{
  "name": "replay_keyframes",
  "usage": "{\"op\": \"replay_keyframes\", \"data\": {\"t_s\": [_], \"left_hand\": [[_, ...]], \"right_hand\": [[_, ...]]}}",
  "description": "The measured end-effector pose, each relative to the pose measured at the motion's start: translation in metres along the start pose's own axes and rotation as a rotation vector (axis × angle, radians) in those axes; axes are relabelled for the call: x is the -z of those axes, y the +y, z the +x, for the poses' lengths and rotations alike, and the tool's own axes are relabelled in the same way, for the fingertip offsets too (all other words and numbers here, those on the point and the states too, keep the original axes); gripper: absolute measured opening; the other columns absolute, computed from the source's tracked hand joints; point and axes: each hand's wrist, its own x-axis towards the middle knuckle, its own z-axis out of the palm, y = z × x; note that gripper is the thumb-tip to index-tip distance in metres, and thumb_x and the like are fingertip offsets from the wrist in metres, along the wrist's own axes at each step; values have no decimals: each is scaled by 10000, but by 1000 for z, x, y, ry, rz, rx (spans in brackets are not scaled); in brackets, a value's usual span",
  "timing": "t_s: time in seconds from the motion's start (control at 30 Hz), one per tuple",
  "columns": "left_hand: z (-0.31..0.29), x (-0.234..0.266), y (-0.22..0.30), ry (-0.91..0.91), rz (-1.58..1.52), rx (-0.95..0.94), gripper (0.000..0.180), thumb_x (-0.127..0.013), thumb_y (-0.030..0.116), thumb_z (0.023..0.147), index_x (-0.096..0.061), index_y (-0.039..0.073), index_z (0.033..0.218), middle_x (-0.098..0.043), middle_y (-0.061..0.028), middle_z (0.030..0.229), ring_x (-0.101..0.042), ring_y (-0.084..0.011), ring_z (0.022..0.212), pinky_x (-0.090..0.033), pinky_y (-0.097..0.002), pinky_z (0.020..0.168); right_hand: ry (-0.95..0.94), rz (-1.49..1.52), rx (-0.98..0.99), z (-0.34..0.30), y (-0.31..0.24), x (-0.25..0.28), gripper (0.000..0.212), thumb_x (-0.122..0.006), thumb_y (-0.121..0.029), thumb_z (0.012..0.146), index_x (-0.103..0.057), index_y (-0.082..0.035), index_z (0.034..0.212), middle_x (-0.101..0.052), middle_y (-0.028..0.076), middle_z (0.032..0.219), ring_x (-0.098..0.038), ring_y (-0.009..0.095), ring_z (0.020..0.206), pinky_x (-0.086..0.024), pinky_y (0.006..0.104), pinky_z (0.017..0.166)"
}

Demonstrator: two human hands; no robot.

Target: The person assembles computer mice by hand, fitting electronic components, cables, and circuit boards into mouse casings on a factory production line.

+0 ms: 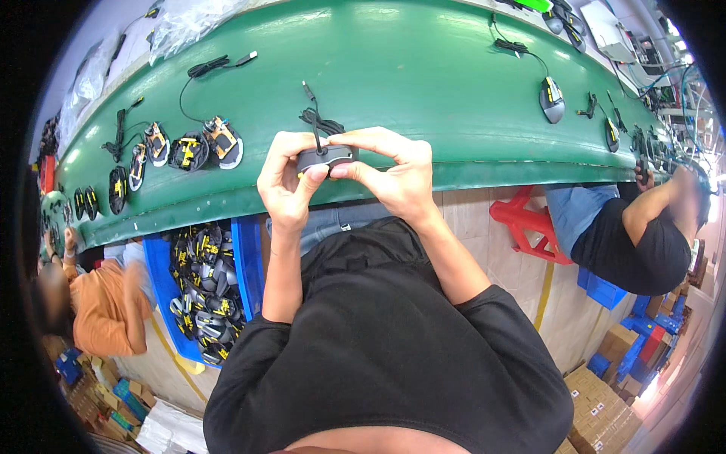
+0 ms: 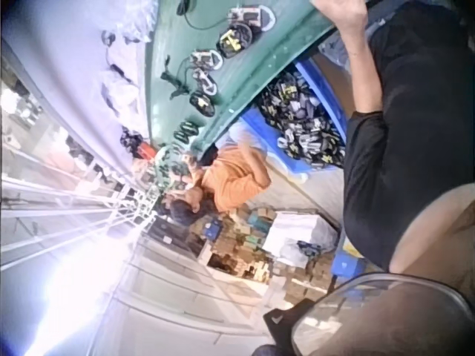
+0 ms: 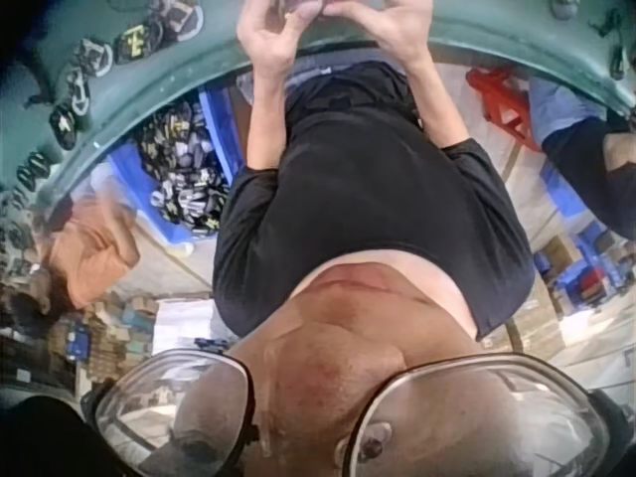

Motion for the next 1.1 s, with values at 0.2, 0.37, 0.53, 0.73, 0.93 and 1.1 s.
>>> {"op": "replay_keyframes", "data": {"t_s": [0.2, 0.37, 0.53, 0.73, 0.93, 1.1], "left_hand": [[0, 0, 3, 10, -129, 142, 207, -730, 70, 815, -644, -28, 975, -602, -64, 937, -554, -165, 876, -432, -271, 789], [-12, -3, -24, 201, -639, 465, 180, -686, 122, 888, -620, 9, 1013, -590, -19, 942, -556, -119, 891, -436, -259, 807], [-15, -2, -22, 137, -592, 517, 247, -639, 176, 934, -589, -3, 1096, -627, -60, 1013, -594, -142, 938, -474, -294, 842], [-19, -14, -9, -17, -429, 457, 813, -787, -20, 736, -343, -31, 1417, -455, -122, 1362, -443, -220, 1284, -361, -365, 1082], [-20, -5, -2, -93, -248, 459, 786, -765, -54, 743, -339, -35, 1404, -463, -145, 1351, -490, -246, 1249, -426, -376, 1041], [-24, -3, 2, -133, -297, 573, 623, -744, -96, 757, -416, -25, 1281, -615, -132, 1127, -638, -220, 1030, -544, -335, 902]], "right_hand": [[-24, -77, -113, -4, -6, 1, 377, -829, -118, 711, -722, -25, 1060, -725, 124, 950, -676, 175, 844, -519, 288, 799], [16, -252, -78, -26, 11, -12, 642, -857, -289, 699, -602, 0, 1213, -689, 156, 1048, -673, 228, 928, -525, 342, 789], [7, -228, -164, -29, 9, -11, 547, -861, -243, 722, -620, 37, 1125, -695, 110, 960, -648, 142, 853, -521, 285, 768], [165, 379, -408, -22, 20, -24, 417, -771, -149, 828, -610, 46, 1159, -681, 77, 1027, -628, 114, 913, -507, 261, 808], [218, 526, -530, -26, 18, -28, 410, -741, -175, 860, -608, 29, 1190, -666, 54, 1064, -596, 99, 963, -464, 261, 851], [221, 387, -442, -30, 21, -24, 484, -729, -252, 875, -576, 43, 1227, -662, 80, 1108, -599, 133, 1027, -459, 278, 913]]}}
